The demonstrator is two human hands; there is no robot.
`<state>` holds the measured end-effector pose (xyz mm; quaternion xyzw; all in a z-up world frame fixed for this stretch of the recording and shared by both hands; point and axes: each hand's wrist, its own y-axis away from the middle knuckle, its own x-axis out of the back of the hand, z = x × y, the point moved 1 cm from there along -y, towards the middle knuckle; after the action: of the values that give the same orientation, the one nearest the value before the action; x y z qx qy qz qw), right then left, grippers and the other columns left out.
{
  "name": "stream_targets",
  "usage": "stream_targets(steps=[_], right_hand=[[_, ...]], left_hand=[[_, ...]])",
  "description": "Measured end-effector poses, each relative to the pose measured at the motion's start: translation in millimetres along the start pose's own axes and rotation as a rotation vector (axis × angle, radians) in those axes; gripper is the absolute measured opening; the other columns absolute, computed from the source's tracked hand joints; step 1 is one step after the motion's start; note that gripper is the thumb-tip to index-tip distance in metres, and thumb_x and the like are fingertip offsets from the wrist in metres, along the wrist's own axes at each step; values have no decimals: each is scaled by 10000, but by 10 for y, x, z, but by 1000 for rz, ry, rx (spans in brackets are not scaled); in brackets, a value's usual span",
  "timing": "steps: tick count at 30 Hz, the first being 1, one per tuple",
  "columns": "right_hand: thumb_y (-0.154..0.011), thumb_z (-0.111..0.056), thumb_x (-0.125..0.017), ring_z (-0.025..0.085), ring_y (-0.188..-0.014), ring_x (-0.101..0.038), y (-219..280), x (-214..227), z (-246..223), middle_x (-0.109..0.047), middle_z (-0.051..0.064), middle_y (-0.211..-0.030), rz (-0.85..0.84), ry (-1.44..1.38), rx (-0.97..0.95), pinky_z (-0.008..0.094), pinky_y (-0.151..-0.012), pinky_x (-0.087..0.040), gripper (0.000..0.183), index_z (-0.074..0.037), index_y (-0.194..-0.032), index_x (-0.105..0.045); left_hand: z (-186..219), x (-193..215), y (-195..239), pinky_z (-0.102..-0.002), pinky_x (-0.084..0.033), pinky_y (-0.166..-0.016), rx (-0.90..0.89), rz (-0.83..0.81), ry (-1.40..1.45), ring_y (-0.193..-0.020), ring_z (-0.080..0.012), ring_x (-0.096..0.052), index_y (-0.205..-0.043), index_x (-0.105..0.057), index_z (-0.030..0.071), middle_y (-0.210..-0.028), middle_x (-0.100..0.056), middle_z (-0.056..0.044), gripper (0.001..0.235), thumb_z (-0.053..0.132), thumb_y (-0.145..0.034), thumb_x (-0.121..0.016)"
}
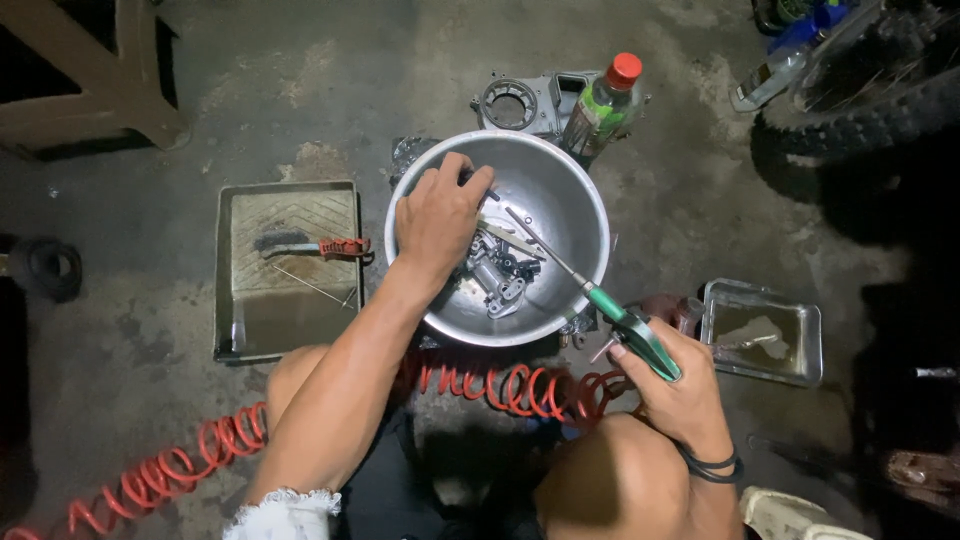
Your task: The person cleans small mechanical parts in a metal bowl using a toothbrush and a liquid from a bottle. They then use a green air blow gun to dry the parts and inspect them by hand.
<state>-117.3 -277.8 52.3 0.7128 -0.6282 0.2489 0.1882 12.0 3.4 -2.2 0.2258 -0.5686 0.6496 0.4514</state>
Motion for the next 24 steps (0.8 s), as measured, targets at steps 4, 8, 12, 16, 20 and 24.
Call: stream_targets(steps=[4, 8, 12, 16, 20, 24], right_hand=[[-818, -84, -733, 144, -549, -507, 4, 0, -16, -647, 37, -658, -6, 2, -40, 276, -536, -422, 75, -14, -839, -711], [-813, -81, -739, 142, -599, -552, 18, 8, 36, -706, 51, -740, 11, -19, -27, 266, -582, -466, 217, 2, -1013, -740], [-853, -23, -671, 145, -705, -610, 179, 24, 360, -763, 82, -865, 3, -309, -124, 249, -676, -502, 280, 38, -1122, -719], [-857, -28, -639, 168, -654, -618, 380, 2, 808, -752, 130, -807, 50, -445, -117, 248, -642, -506, 349, 75, -1191, -643], [-816, -25, -665, 184, -702, -618, 450, 92, 800, -715, 133, -905, 56, -424, -70, 282, -673, -528, 459, 104, -1254, -625], [-773, -39, -689, 141, -630, -563, 539, 191, 739, -709, 70, -796, 91, -235, -79, 246, -606, -467, 424, 69, -1182, -708]], left_hand=[[-17, -5, -8, -350, -466, -460, -35, 24, -5, -649, -178, -578, -1081, -730, 208, -1017, -613, -19, 193, 147, -917, -649], [7, 108, -40, -364, -510, -589, 129, -112, 361, -662, -214, -628, -1107, -766, 154, -911, -647, -47, 230, 234, -896, -719], [1, 195, -85, -219, -551, -601, 852, -607, 1295, -718, -143, -726, -1160, -743, 6, -940, -765, -94, 392, 325, -981, -600], [53, 278, -97, -224, -548, -597, 952, -598, 1422, -705, -168, -712, -1159, -718, 0, -977, -760, -141, 419, 354, -992, -570], [157, 271, -62, -208, -485, -531, 951, -561, 1495, -631, -128, -638, -1101, -720, -9, -896, -741, -125, 437, 387, -965, -596], [267, 309, 8, -228, -493, -568, 960, -572, 1561, -650, -140, -636, -1095, -709, 6, -871, -726, -111, 443, 412, -973, -580]])
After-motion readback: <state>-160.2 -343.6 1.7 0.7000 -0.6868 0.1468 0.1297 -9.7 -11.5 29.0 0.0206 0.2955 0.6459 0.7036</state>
